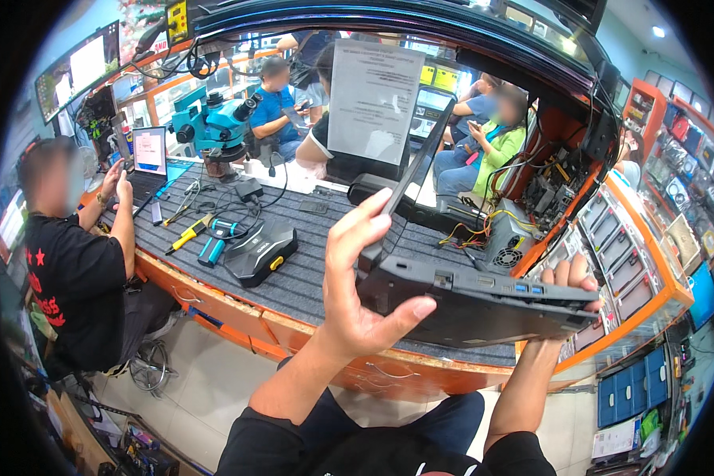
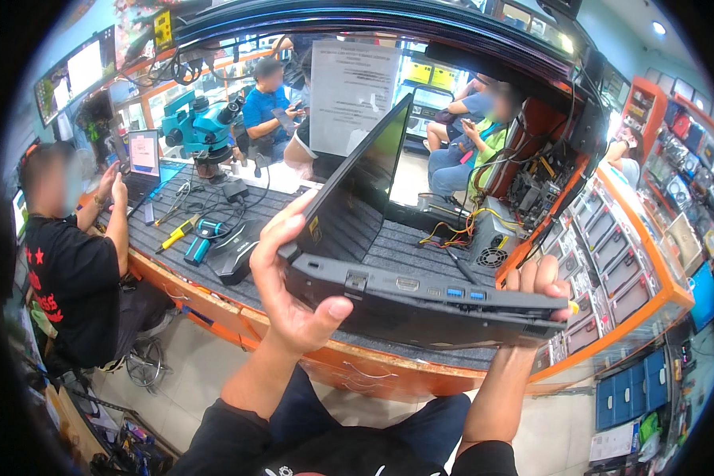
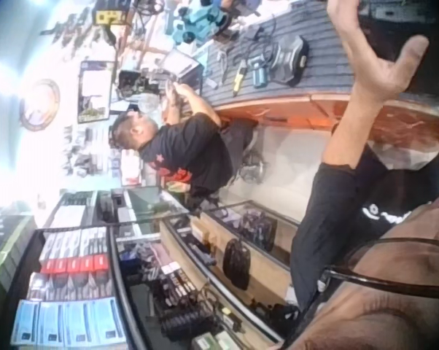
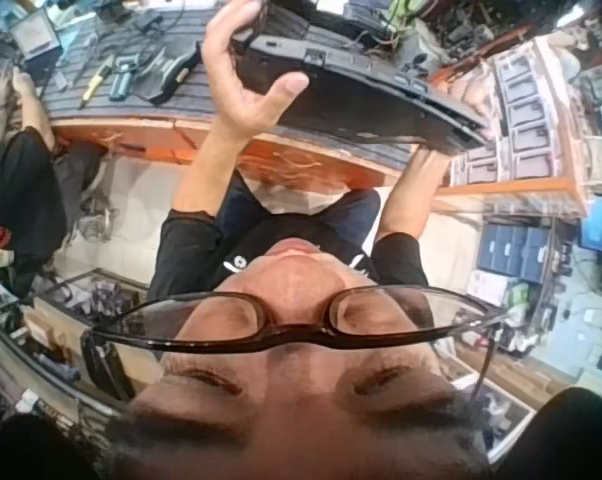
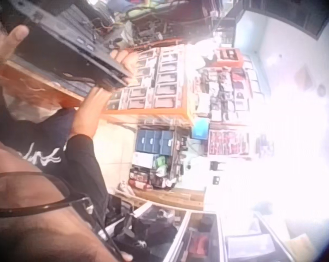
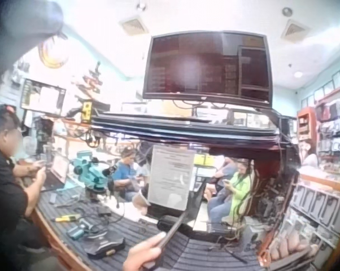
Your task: The person uses a yellow prying tool and their hands to separate the bottom casing from a laptop, working along the edges and turning the device over.
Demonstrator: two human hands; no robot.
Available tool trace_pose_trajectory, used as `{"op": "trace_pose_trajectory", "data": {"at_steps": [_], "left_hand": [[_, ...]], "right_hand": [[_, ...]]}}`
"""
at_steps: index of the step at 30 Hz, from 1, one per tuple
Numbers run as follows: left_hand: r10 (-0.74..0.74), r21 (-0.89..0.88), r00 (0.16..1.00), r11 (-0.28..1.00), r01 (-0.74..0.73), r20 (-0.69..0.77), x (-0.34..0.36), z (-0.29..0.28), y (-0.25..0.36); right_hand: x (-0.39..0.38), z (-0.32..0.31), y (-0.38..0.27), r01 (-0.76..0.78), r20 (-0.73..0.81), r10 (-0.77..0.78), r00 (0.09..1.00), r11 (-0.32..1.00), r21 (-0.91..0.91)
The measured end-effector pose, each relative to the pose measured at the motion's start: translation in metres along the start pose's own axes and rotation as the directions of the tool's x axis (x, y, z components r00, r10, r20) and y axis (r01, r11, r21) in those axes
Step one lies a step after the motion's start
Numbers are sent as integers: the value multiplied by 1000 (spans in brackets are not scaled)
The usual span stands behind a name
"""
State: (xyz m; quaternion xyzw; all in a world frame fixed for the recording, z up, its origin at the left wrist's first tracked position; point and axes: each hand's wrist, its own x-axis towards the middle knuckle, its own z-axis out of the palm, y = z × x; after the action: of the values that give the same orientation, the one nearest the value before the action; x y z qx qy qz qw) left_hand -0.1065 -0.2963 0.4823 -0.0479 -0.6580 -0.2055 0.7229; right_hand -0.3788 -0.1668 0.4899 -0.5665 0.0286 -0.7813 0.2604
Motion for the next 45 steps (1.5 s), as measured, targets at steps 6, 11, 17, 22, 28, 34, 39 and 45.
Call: {"op": "trace_pose_trajectory", "data": {"at_steps": [6, 11, 17, 22, 28, 34, 39, 45], "left_hand": [[142, 81, 990, 987, -140, -13, -28, -8, 27], [216, 160, 976, 965, -207, -40, -57, -13, 60], [259, 290, 966, 924, -248, 0, -82, -6, 97], [299, 252, 954, 924, -289, -2, -89, 1, 103], [251, 185, 967, 949, -254, 40, -87, 5, 112], [208, 310, 971, 921, -234, 116, -89, 0, 113], [224, 275, 970, 930, -243, 98, -90, 3, 112], [226, 209, 974, 951, -228, 38, -91, 5, 110]], "right_hand": [[-25, 1, -22, -70, 122, 72, 990, 997, -22], [-32, 2, -28, -77, 279, 77, 957, 997, -10], [-55, 2, -39, -120, 254, 133, 958, 991, -66], [-76, -9, -48, -146, 319, 162, 934, 987, -74], [-99, -16, -54, -151, 203, 163, 966, 986, -73], [-101, -9, -54, -150, 170, 160, 972, 986, -70], [-101, -12, -54, -141, 188, 149, 971, 988, -57], [-98, -13, -53, -144, 206, 150, 967, 989, -47]]}}
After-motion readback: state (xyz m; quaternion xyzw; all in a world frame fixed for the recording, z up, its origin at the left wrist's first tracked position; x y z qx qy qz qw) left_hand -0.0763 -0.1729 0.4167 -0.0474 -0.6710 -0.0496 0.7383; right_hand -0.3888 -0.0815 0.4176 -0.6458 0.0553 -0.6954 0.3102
